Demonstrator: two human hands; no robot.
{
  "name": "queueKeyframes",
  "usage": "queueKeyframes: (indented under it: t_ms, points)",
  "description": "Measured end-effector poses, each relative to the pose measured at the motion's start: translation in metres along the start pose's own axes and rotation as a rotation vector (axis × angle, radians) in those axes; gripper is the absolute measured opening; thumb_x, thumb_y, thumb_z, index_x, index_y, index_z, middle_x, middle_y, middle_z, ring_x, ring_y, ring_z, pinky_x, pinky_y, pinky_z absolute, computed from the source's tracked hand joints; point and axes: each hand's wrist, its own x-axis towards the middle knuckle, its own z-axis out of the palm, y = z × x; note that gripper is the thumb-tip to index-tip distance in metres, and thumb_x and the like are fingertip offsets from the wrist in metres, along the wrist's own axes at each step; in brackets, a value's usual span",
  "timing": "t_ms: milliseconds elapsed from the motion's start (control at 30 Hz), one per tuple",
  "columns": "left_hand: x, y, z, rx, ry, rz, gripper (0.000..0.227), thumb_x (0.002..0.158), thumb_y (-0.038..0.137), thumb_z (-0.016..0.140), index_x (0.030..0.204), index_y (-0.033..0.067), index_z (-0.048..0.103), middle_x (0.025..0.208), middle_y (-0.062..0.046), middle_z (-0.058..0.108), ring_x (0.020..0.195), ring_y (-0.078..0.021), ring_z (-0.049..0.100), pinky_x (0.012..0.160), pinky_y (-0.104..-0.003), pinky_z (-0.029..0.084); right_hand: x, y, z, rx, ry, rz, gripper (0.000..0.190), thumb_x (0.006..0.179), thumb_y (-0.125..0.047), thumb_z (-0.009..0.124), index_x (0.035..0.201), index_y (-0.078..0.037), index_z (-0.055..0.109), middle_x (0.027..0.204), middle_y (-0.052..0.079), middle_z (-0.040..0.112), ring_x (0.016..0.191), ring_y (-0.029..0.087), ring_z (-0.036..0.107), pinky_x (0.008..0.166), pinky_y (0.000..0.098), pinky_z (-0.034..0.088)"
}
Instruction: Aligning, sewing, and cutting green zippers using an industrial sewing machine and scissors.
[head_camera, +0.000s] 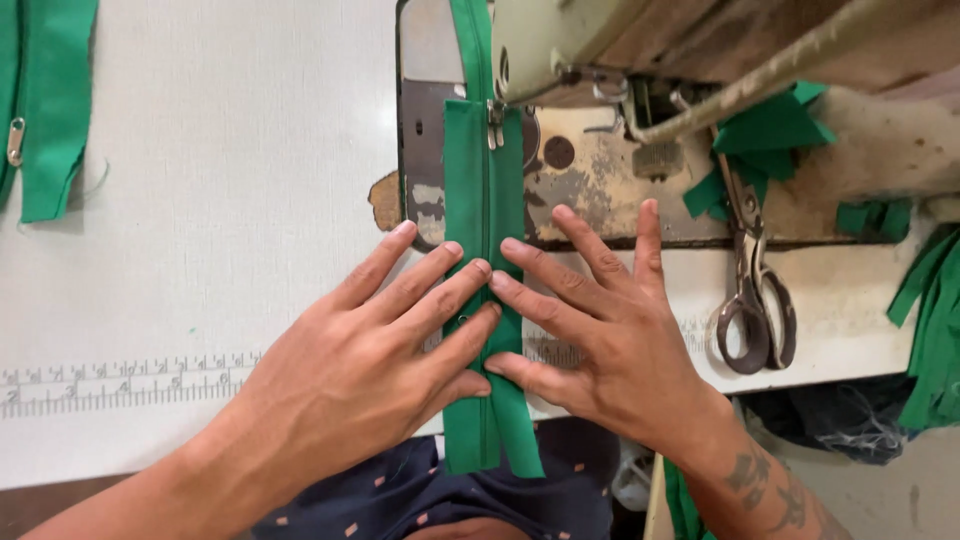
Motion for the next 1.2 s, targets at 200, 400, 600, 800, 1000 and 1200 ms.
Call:
queueKeyframes:
  t_ms: [200,400,600,800,1000,1200]
  points:
    - [0.014,-0.022,0.006,0.033,-0.011,-0.002,0.055,0.11,0.052,0.057,0.14,0.0079,0.071,0.149,-0.022,0.07,0.143,-0.0406,0.062,0.129,-0.06,0.037,0.015,0.016,0.0,-0.029,-0.04,0.051,0.071,0.102,-0.056,0.084,0.163,-0.032,0.055,0.174,-0.007,0.048,0.17,0.03,0.034,0.131,0.086,0.008]
    - [0.024,-0.042,0.009,0.105,-0.018,0.013,0.059,0.108,0.056,0.058,0.141,0.0084,0.071,0.147,-0.021,0.071,0.141,-0.0387,0.064,0.13,-0.058,0.036,0.032,0.03,0.002,0.033,-0.029,0.091,0.072,0.1,-0.051,0.09,0.161,-0.038,0.056,0.174,-0.011,0.05,0.173,0.029,0.035,0.133,0.0843,0.019]
    - [0.027,-0.052,0.014,0.082,0.036,-0.01,0.057,0.109,0.053,0.06,0.141,0.0071,0.073,0.149,-0.019,0.071,0.144,-0.038,0.063,0.13,-0.058,0.036,0.04,0.035,0.005,0.157,-0.004,0.126,0.07,0.1,-0.043,0.091,0.161,-0.033,0.059,0.174,-0.008,0.051,0.172,0.036,0.041,0.124,0.096,0.015]
    - [0.023,-0.051,0.021,0.078,0.041,-0.007,0.062,0.112,0.055,0.059,0.147,0.0053,0.071,0.157,-0.021,0.066,0.151,-0.0394,0.057,0.132,-0.058,0.034,0.028,0.018,0.01,0.126,0.017,0.146,0.064,0.108,-0.037,0.082,0.165,-0.029,0.054,0.177,-0.005,0.045,0.173,0.032,0.031,0.134,0.0846,-0.002]
    - [0.016,-0.04,0.011,0.002,0.164,0.131,0.038,0.113,0.035,0.072,0.117,-0.0035,0.075,0.131,-0.022,0.077,0.128,-0.0371,0.073,0.118,-0.048,0.058,-0.001,-0.004,0.02,0.101,0.143,0.112,0.058,0.108,-0.031,0.085,0.16,-0.023,0.059,0.17,-0.001,0.053,0.168,0.032,0.038,0.138,0.0734,-0.003]
    - [0.016,-0.04,0.012,0.045,0.026,0.063,0.062,0.113,0.043,0.073,0.161,0.0087,0.055,0.165,-0.017,0.057,0.148,-0.0306,0.064,0.123,-0.045,0.055,-0.004,-0.002,0.021,0.166,0.193,0.105,0.06,0.109,-0.034,0.087,0.16,-0.025,0.057,0.169,-0.001,0.055,0.169,0.029,0.036,0.14,0.0769,-0.001]
